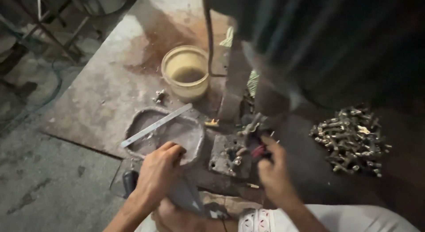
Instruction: The person sits on the floor at a workbench and cuts internal threads into small brass fittings, one at a time, using a bench-mounted tapping machine and a hand tap wrench. They place each fitting under the machine tap, operate it, then set finished fittings aside and pick the next one from a pile.
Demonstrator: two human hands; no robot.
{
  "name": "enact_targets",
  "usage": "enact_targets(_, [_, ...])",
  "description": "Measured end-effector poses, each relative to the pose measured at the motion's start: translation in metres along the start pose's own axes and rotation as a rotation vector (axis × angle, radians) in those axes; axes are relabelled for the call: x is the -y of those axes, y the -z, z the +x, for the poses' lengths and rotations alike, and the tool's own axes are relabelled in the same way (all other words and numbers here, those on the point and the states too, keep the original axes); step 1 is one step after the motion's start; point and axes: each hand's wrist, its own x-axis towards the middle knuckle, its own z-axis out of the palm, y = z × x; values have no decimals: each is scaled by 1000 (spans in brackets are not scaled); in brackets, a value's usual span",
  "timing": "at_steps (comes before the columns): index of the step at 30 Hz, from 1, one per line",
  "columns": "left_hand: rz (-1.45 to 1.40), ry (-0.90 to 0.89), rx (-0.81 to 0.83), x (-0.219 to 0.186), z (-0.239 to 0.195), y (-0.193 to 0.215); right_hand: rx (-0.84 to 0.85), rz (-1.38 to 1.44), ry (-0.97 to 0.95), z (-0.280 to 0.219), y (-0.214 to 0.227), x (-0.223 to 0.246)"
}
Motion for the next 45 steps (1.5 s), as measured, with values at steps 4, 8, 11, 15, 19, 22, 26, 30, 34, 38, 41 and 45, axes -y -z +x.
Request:
enact_targets(4, [62, 28, 58, 11, 7, -16, 91, 348, -281, 2, 4, -1])
enact_targets(8, [-185, 103, 89, 17, 12, -12, 99, 64, -107, 6, 17, 8])
enact_targets(11, [-591, 305, 114, 30, 15, -5, 155, 60, -153, -6, 18, -35])
enact_targets(15, [-1122, 420, 174, 26, 5, -3, 92, -113, -42, 5, 15, -8])
enact_targets(19, [-1254, 461, 132, 11, -22, -71, 183, 139, 49, 6, 14, -7])
enact_targets(22, [-1367, 500, 13, -11, -42, -121, 19, -8, 7, 8, 11, 15])
enact_targets(26, [-1032, 202, -206, -42, -54, -117, 173, 58, -91, 7, 12, -2])
enact_targets(30, [-784, 117, -319, -52, -52, -113, 93, -32, -6, 10, 11, 3])
enact_targets(34, [-798, 187, -290, -62, -42, -120, 123, -87, -119, 12, 4, -2])
enact_targets(38, [-645, 88, -344, -62, -37, -116, 66, 161, -89, 6, 3, 7])
enact_targets(41, [-562, 65, -337, -64, -26, -97, 62, 185, -71, 2, -4, -6])
enact_targets(45, [-267, -232, -366, -88, 6, -61, 104, 46, -193, 14, 11, 15])
